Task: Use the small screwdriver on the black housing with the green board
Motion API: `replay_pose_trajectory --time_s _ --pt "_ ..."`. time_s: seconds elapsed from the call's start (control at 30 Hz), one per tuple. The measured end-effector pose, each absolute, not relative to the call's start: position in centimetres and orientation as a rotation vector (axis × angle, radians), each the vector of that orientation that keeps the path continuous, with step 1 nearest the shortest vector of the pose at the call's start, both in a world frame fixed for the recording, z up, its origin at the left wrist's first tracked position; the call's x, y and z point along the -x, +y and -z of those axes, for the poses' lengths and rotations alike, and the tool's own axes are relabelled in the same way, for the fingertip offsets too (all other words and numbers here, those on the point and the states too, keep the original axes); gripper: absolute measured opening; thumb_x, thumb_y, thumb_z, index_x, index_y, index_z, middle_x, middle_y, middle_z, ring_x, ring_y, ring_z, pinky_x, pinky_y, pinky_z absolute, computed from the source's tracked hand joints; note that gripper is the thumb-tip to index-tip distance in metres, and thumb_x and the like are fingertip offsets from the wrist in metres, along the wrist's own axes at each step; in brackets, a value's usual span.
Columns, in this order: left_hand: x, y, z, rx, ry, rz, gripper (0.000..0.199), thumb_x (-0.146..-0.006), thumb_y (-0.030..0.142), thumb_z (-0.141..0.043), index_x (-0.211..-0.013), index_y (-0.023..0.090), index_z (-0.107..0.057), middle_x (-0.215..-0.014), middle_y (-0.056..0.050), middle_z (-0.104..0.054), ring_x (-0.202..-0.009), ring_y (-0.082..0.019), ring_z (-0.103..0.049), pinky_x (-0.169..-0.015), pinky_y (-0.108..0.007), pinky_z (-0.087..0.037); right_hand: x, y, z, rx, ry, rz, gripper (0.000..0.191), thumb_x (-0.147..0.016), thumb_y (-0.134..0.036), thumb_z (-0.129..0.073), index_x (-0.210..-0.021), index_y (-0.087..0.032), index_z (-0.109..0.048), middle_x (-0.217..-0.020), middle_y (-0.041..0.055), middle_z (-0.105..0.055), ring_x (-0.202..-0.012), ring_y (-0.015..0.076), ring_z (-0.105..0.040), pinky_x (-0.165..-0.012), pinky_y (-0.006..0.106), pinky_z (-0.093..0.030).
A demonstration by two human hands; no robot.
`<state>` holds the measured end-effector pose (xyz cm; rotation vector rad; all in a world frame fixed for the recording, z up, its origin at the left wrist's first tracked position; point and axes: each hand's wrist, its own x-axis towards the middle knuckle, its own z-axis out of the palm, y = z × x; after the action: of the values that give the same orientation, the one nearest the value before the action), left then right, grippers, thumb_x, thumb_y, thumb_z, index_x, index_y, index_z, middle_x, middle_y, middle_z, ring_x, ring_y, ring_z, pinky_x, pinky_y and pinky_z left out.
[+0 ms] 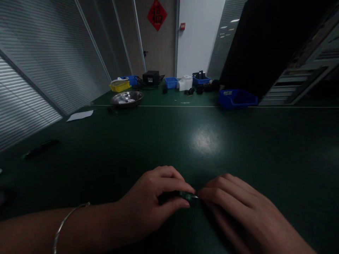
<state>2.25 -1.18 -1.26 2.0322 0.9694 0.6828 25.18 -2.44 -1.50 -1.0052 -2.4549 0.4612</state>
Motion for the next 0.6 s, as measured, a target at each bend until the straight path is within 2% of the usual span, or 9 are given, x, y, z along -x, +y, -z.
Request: replay_pose_trajectory --time_s 0.1,0.27,0.43,0.6 --pt "-2.16 -1.20 1.26 -1.987 0.909 -0.714 0.023 -0.087 0.013 -0.064 -0.108 0.018 -0.072 -0.100 -0.006 -0.074 -0.091 -0.017 -0.067 -0.082 -0.028 -0.052 -25.35 -2.69 1.50 0.987 -2.462 -0.489 0.029 -0.089 -0.007 -0.049 -0.105 -0.027 -0.061 -0.093 0.0015 -0.067 -0.077 0.0188 -0.064 -0.064 0.029 -0.053" --pt "-2.18 -1.46 1.03 -1.996 0.937 -0.690 0.024 -0.088 0.019 -0.065 -0.110 0.020 -0.072 -0.093 -0.005 -0.075 -0.079 -0.016 -0.069 -0.071 -0.025 -0.052 -25.38 -2.91 1.65 0.956 -2.396 -0.476 0.033 -0.089 -0.006 -0.044 -0.106 -0.029 -0.061 -0.092 0.0029 -0.067 -0.075 0.0192 -0.065 -0.063 0.029 -0.054" --pt "-2.46 -1.57 0.59 -1.918 0.937 -0.670 0.021 -0.088 0.018 -0.066 -0.106 0.018 -0.074 -0.092 -0.005 -0.076 -0.081 -0.016 -0.069 -0.073 -0.025 -0.052 -25.49 -2.98 1.72 0.949 -2.421 -0.414 0.028 -0.091 -0.008 -0.043 -0.102 -0.026 -0.062 -0.087 0.0044 -0.066 -0.068 0.0175 -0.063 -0.057 0.026 -0.052" --pt "-2.48 -1.62 0.42 -1.846 0.937 -0.647 0.020 -0.088 0.019 -0.066 -0.106 0.021 -0.075 -0.092 -0.004 -0.076 -0.082 -0.016 -0.069 -0.073 -0.025 -0.051 -25.45 -3.04 1.52 0.958 -2.426 -0.394 0.028 -0.091 -0.008 -0.042 -0.102 -0.027 -0.060 -0.085 0.0032 -0.065 -0.067 0.0175 -0.062 -0.057 0.027 -0.051"
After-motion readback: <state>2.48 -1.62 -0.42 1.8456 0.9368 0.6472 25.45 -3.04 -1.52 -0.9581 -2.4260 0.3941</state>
